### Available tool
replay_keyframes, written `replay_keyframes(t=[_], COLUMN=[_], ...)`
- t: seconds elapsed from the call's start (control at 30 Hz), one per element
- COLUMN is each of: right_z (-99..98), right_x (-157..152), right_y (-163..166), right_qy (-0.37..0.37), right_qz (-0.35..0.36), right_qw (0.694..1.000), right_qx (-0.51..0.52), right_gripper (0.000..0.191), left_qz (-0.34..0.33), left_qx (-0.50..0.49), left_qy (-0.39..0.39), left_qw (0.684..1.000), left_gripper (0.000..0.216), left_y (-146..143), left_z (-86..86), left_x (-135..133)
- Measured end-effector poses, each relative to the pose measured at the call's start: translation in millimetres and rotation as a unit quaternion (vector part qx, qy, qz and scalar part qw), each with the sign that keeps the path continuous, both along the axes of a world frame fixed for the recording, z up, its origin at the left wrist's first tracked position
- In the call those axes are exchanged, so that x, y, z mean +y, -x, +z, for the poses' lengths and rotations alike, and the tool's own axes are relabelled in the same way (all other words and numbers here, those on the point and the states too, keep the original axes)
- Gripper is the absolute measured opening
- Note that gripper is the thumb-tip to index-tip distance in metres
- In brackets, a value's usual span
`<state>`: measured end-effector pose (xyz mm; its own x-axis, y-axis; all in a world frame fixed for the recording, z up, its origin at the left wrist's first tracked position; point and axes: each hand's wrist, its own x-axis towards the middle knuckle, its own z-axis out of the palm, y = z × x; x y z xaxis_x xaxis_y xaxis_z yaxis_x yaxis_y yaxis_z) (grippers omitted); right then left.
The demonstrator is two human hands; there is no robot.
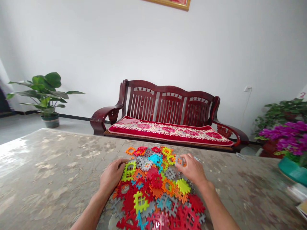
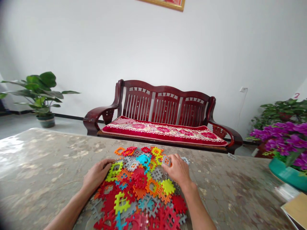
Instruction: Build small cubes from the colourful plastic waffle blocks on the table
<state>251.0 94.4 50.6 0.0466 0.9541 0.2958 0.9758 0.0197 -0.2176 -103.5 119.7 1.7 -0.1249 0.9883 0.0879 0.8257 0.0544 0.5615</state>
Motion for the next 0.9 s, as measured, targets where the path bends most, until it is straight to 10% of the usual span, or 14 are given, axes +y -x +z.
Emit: replay_keyframes(t=[0.9], right_z=[-12.8], right_x=[4.8], right_y=[-8.3], right_qy=[0.049], right_qz=[-0.071], right_qw=[0.996], right_qx=[-0.025], right_gripper=[0.042], left_qz=[-0.003], left_qx=[0.007], left_qy=[-0.014], left_qw=[1.0], left_gripper=[0.036], left_y=[-0.4], left_z=[2.0], left_x=[-1.1])
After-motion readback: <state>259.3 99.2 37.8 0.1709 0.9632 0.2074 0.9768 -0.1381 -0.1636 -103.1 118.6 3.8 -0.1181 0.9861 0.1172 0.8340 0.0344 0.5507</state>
